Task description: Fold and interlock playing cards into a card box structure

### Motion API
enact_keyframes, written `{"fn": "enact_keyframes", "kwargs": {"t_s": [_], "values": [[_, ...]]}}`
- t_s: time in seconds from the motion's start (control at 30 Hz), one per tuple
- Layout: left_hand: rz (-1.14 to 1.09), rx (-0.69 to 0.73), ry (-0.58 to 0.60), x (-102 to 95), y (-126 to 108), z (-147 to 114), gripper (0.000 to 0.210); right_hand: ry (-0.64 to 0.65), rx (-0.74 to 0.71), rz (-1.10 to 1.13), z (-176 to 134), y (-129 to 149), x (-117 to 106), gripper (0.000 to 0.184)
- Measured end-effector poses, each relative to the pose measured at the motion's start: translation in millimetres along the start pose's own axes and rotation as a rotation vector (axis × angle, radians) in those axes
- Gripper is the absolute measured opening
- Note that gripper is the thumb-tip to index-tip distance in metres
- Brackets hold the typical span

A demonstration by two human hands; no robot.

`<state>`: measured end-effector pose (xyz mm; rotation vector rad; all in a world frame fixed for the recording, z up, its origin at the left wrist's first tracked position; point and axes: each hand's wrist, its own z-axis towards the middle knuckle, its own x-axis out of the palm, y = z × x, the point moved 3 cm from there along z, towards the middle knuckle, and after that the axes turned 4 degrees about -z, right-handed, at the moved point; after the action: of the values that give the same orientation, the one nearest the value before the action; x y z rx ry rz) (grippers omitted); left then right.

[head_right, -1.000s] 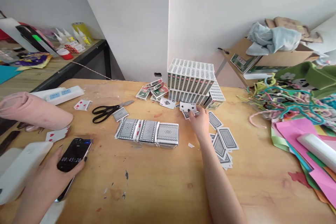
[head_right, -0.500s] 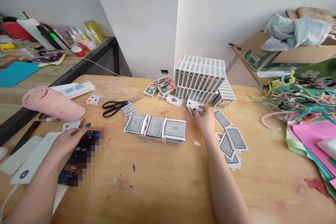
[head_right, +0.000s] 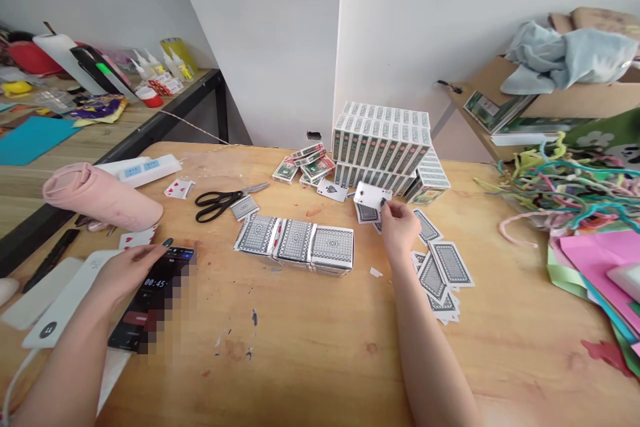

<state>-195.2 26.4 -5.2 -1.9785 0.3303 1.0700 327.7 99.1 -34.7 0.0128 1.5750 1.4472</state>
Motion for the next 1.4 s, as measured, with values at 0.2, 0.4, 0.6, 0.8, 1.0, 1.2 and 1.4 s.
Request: {"fn": "enact_keyframes", "kwargs": {"t_s": [0.2, 0.4, 0.6, 0.8, 1.0, 1.2, 1.4], "values": [[-0.155, -0.052, 0.038, -1.7, 5, -11, 0.053, -0.173, -0.097, 0.354, 4, 24, -22, 0.033], [-0.209, -0.080, 0.047, -1.7, 3, -13, 0.056, -0.067, -0.156, 0.433, -1, 44, -34, 0.029], [-0.227, -0.060, 0.048, 1.3, 0, -12, 0.055, -0.059, -0.173, 0.452, -6, 53, -41, 0.027], [-0.263, -0.037, 0.100, -2.2, 3, -16, 0.064, -0.040, -0.170, 0.472, -5, 54, -44, 0.028], [-0.269, -0.027, 0.090, -1.6, 6, -16, 0.066, -0.041, -0.164, 0.464, -5, 53, -44, 0.024], [-0.284, -0.016, 0.088, -0.2, 6, -17, 0.062, -0.031, -0.163, 0.481, -7, 55, -46, 0.023], [-0.299, -0.025, 0.030, 1.4, 15, -11, 0.050, -0.021, -0.162, 0.495, -7, 56, -46, 0.024]]}}
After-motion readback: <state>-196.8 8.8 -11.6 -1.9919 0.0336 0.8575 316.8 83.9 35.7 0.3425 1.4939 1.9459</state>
